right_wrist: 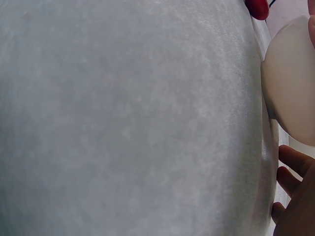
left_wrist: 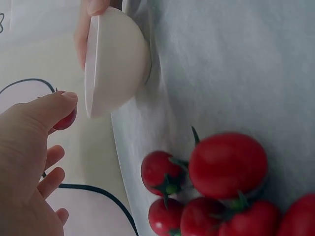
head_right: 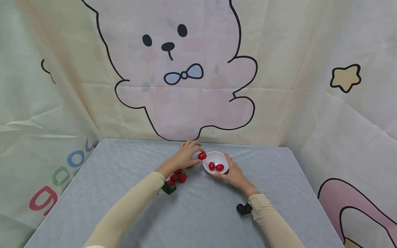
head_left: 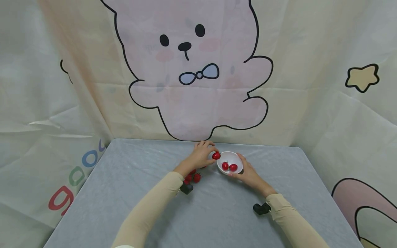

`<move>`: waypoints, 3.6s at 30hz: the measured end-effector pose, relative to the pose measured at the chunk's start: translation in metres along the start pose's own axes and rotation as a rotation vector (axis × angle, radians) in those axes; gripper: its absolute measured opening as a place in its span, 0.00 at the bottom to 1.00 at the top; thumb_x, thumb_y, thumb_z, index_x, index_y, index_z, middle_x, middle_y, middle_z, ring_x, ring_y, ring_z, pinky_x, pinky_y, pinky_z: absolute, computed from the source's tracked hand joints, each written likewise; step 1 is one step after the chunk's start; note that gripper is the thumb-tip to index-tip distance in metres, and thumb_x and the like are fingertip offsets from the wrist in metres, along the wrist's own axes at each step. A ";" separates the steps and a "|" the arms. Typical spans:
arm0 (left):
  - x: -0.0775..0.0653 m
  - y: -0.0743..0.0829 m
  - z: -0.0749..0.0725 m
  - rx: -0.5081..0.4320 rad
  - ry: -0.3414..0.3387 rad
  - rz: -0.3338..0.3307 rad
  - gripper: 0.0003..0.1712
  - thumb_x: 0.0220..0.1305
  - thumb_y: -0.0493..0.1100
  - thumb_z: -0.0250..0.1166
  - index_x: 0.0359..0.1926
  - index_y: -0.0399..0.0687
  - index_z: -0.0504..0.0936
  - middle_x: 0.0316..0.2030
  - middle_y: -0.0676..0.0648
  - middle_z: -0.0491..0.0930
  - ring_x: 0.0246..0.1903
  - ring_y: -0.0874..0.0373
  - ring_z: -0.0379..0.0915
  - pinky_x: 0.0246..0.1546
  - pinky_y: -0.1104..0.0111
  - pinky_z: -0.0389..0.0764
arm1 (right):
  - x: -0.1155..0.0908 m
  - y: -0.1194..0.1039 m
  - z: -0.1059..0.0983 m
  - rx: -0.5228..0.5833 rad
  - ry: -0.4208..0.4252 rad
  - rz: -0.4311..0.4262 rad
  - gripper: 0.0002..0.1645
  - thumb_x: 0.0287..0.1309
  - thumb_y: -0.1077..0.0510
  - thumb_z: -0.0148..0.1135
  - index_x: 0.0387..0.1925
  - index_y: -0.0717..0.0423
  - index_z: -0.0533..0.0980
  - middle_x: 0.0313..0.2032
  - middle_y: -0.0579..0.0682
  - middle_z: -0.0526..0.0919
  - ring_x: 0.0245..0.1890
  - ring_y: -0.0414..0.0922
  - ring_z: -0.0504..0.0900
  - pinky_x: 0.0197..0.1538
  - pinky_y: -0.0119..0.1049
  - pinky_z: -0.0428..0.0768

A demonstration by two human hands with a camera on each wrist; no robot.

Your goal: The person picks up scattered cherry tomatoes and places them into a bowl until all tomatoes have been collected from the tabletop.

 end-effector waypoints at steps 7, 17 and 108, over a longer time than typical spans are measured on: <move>0.014 0.015 0.009 0.025 0.002 0.031 0.22 0.64 0.56 0.67 0.58 0.64 0.79 0.67 0.50 0.67 0.69 0.49 0.58 0.70 0.46 0.56 | -0.001 0.001 0.000 -0.010 -0.005 -0.002 0.66 0.50 0.32 0.70 0.78 0.44 0.41 0.72 0.63 0.60 0.70 0.63 0.62 0.65 0.67 0.65; 0.030 0.028 0.021 0.042 -0.012 0.047 0.22 0.63 0.56 0.67 0.58 0.65 0.79 0.66 0.51 0.68 0.68 0.50 0.59 0.68 0.48 0.59 | 0.000 0.000 0.000 -0.011 -0.013 0.006 0.66 0.50 0.31 0.69 0.78 0.43 0.41 0.74 0.61 0.57 0.71 0.62 0.60 0.65 0.68 0.66; -0.146 -0.049 0.015 -0.036 0.218 -0.307 0.26 0.54 0.58 0.74 0.48 0.48 0.83 0.59 0.41 0.73 0.58 0.44 0.67 0.59 0.44 0.68 | 0.002 0.000 0.000 -0.016 0.035 -0.030 0.69 0.47 0.31 0.71 0.78 0.45 0.42 0.70 0.65 0.62 0.69 0.62 0.64 0.67 0.67 0.64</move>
Point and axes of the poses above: each hand's wrist, its own x-axis towards the middle knuckle, its own z-axis out of the palm, y = z × x, the point moved 6 cm from there along x, towards the middle knuckle
